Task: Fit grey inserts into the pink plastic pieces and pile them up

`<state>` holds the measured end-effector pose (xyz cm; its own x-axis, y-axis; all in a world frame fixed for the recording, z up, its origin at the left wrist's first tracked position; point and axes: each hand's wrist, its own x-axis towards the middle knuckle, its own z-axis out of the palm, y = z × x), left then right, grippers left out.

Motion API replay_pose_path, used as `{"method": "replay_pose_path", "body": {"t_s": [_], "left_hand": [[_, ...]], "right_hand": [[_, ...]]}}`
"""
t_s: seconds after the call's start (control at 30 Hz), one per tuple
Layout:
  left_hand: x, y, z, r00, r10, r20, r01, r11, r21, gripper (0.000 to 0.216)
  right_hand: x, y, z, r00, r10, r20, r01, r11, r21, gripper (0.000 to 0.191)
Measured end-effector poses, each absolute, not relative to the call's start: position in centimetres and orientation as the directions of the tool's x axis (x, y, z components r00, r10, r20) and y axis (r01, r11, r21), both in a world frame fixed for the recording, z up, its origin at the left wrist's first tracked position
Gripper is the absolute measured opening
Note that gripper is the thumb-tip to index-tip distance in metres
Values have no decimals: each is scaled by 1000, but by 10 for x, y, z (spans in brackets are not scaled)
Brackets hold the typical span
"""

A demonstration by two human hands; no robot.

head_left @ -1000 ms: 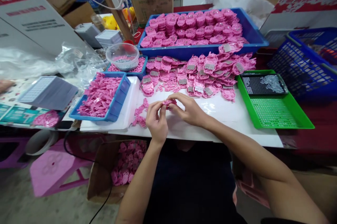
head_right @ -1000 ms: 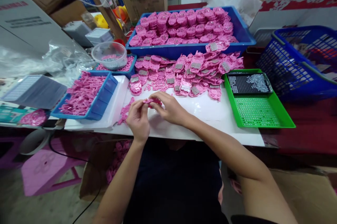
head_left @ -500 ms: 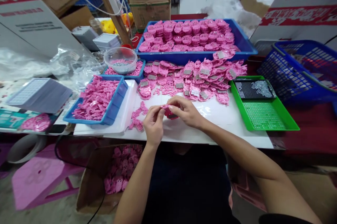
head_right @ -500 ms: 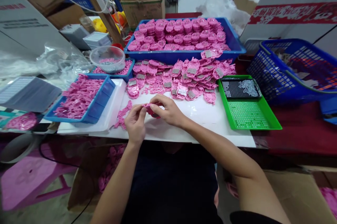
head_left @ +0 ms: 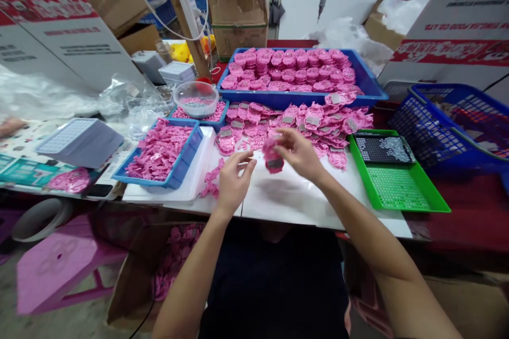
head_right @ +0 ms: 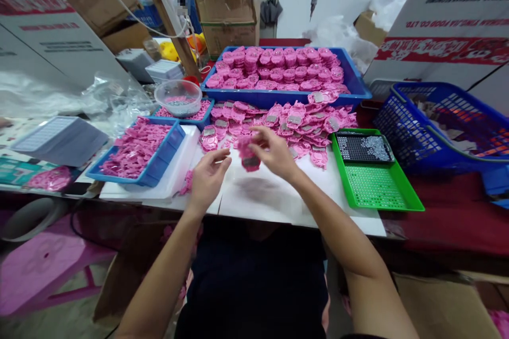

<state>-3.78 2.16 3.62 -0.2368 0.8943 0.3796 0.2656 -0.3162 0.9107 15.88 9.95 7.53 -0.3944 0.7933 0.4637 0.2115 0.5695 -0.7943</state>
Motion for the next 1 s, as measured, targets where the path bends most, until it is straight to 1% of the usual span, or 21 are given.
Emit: {"method": "replay_pose_path", "body": {"t_s": [0.07, 0.1, 0.17, 0.23, 0.3, 0.33, 0.4, 0.47, 0.53, 0.6, 0.63, 0.7, 0.77, 0.8, 0.83, 0.9, 0.93, 0.97, 1.0], "left_hand": [[-54, 35, 45, -128, 900, 418, 519, -298, 801, 31], [-62, 43, 49, -131, 900, 417, 636, -246, 731, 34], [-72, 59, 56, -187, 915, 359, 808, -65, 586, 41], [-75, 74, 60, -255, 930, 266, 884, 113, 453, 45], [-74, 87, 62, -284, 942, 180, 917, 211, 339, 52], [-73, 91, 62, -281, 949, 146, 927, 229, 297, 54], [-73, 98, 62, -269, 958, 99, 940, 239, 242, 49], [-75, 99, 62, -267, 960, 85, 944, 243, 225, 42], [-79, 95, 62, -269, 958, 99, 942, 240, 235, 38], [-80, 86, 61, -256, 956, 146, 942, 213, 259, 40], [-79, 80, 61, -232, 955, 184, 943, 174, 283, 43], [-71, 67, 58, -121, 956, 268, 925, 10, 381, 53], [-59, 53, 55, 51, 941, 335, 823, -229, 519, 60], [-52, 47, 53, 126, 925, 358, 734, -329, 593, 61], [-45, 41, 51, 182, 910, 372, 631, -398, 666, 61], [-34, 32, 47, 213, 896, 390, 423, -445, 789, 57], [-29, 29, 44, 180, 900, 397, 328, -436, 838, 55], [-26, 26, 40, 121, 914, 388, 234, -406, 883, 53], [-23, 24, 36, 52, 930, 365, 131, -368, 920, 56]], "right_hand": [[177, 121, 83, -210, 843, 495, 287, 537, -794, 41], [188, 133, 87, -117, 852, 510, 354, 516, -780, 41], [210, 156, 92, 61, 832, 552, 481, 460, -747, 40], [229, 176, 93, 184, 798, 574, 562, 393, -727, 40], [241, 190, 91, 252, 783, 569, 589, 342, -732, 43], [244, 194, 88, 265, 782, 565, 592, 330, -735, 44], [247, 197, 83, 253, 784, 567, 601, 332, -727, 45], [245, 195, 77, 205, 777, 595, 633, 359, -686, 42], [242, 189, 73, 139, 749, 648, 694, 393, -603, 35], [236, 180, 70, 67, 706, 705, 752, 428, -501, 28], [231, 174, 70, 33, 686, 727, 767, 449, -458, 26], [218, 159, 69, -37, 667, 744, 748, 513, -422, 24], [200, 140, 67, -163, 700, 696, 654, 604, -456, 24], [191, 129, 65, -260, 728, 635, 582, 643, -498, 25], [182, 119, 63, -387, 747, 540, 509, 661, -551, 27], [165, 101, 59, -580, 732, 357, 417, 643, -643, 26], [159, 93, 57, -635, 721, 278, 394, 611, -687, 24], [154, 88, 55, -655, 722, 223, 377, 568, -731, 23], [150, 83, 54, -650, 737, 186, 359, 513, -780, 22]]}}
